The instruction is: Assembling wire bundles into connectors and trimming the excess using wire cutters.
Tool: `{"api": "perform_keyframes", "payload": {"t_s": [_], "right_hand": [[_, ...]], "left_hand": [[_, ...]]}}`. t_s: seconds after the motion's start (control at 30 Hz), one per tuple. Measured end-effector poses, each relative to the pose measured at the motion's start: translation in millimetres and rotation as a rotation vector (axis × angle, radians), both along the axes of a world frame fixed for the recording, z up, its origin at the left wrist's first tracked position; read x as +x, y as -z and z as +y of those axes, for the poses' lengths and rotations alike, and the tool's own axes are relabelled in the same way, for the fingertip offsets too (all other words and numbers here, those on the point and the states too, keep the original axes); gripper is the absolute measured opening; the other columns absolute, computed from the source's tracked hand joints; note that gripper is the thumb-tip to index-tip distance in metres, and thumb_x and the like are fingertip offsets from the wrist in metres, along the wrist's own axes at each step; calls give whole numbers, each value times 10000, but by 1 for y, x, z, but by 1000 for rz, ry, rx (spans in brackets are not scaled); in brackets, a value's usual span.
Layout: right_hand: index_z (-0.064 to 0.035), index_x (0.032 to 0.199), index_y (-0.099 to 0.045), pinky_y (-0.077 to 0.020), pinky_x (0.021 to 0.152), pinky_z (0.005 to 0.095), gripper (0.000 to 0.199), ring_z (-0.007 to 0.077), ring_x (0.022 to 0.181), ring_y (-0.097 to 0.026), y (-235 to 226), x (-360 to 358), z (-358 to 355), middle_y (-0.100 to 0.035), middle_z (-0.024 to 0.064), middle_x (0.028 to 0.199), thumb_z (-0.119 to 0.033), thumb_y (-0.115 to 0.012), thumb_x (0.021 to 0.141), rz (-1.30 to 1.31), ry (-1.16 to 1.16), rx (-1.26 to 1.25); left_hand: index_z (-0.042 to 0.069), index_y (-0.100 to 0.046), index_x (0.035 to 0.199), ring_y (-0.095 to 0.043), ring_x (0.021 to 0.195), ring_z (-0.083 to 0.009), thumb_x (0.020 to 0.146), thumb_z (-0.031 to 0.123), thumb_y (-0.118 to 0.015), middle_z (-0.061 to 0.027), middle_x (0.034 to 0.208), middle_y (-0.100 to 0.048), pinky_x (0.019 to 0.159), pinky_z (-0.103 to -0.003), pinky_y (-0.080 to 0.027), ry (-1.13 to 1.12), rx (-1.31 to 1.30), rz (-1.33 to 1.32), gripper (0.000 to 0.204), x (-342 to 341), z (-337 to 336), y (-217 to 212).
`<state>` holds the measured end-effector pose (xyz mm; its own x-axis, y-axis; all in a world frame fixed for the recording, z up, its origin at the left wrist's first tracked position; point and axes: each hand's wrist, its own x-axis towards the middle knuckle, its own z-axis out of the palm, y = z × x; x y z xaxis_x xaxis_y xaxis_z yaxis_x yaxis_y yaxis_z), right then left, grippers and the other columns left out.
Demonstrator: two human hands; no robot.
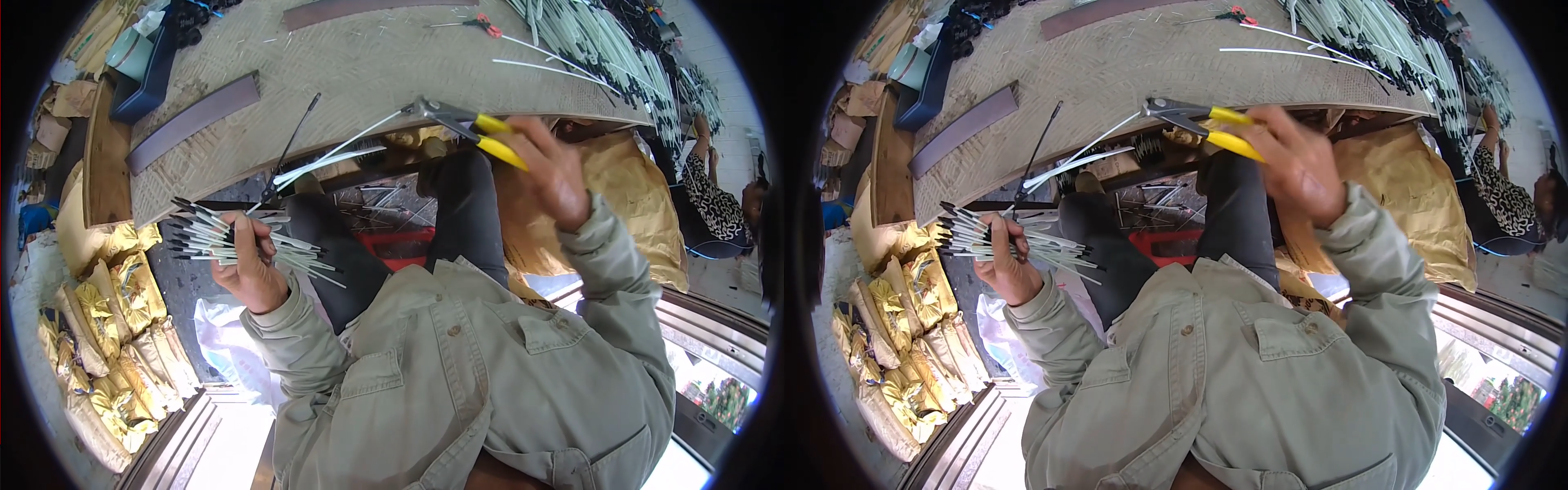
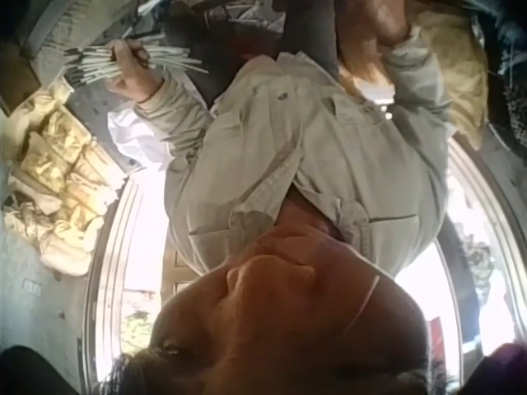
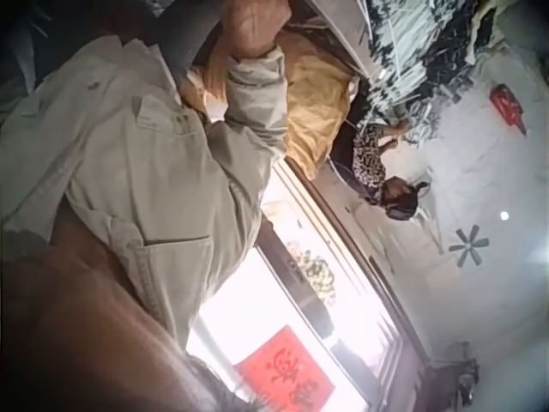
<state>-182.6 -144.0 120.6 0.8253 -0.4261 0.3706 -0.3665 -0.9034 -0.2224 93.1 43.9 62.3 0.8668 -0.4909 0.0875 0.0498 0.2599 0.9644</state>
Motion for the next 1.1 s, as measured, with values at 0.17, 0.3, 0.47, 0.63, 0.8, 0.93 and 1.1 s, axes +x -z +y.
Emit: {"api": "perform_keyframes", "payload": {"t_s": [0.17,0.3,0.47,0.63,0.8,0.93,1.1], "right_hand": [[-45,1134,-537,-439,844,409,455,300,998,-526,-33,3,-28,-488,135,1184,-43,-525,679,368,-20,-555],[-43,1166,-499,-368,970,410,448,302,1140,-440,-48,19,-34,-412,130,1278,-62,-516,719,510,-74,-761],[-34,1147,-496,-309,1023,416,419,293,1196,-386,-53,29,-28,-381,108,1315,-61,-518,730,633,-39,-784],[-41,1158,-491,-277,1044,418,423,289,1220,-362,-63,43,-14,-372,99,1328,-46,-511,735,705,-30,-831],[-46,1165,-488,-260,1043,427,435,294,1228,-348,-62,44,-3,-361,109,1332,-43,-525,731,768,59,-779],[-38,1160,-489,-252,1041,438,441,300,1229,-345,-59,45,6,-368,119,1322,-46,-538,722,780,101,-759],[-22,1155,-485,-242,1042,441,451,300,1228,-347,-59,50,15,-368,146,1313,-42,-544,709,842,123,-771]], "left_hand": [[2,-565,843,-407,440,-54,832,75,-563,-46,612,-546,403,-174,-271,-4,42,-11,74,2,-2,-16],[2,-572,826,-410,446,-49,829,61,-558,-44,607,-549,413,-173,-283,-27,50,-25,61,-2,-1,-24],[-14,-571,831,-425,457,-44,826,43,-558,-44,615,-563,431,-173,-310,-27,68,-82,58,-11,3,-31],[-25,-568,853,-442,456,-46,827,18,-551,-54,614,-577,425,-171,-321,-60,110,-101,52,-20,8,-33],[-15,-568,859,-444,458,-46,820,3,-558,-49,611,-580,432,-169,-325,-59,111,-127,44,-29,13,-33],[-26,-567,861,-452,459,-51,822,-13,-547,-55,629,-581,434,-171,-329,-11,87,-115,46,-32,18,-31],[-53,-562,846,-487,479,-69,820,-26,-539,-77,660,-590,445,-184,-350,28,93,-136,44,-39,24,-32]]}}
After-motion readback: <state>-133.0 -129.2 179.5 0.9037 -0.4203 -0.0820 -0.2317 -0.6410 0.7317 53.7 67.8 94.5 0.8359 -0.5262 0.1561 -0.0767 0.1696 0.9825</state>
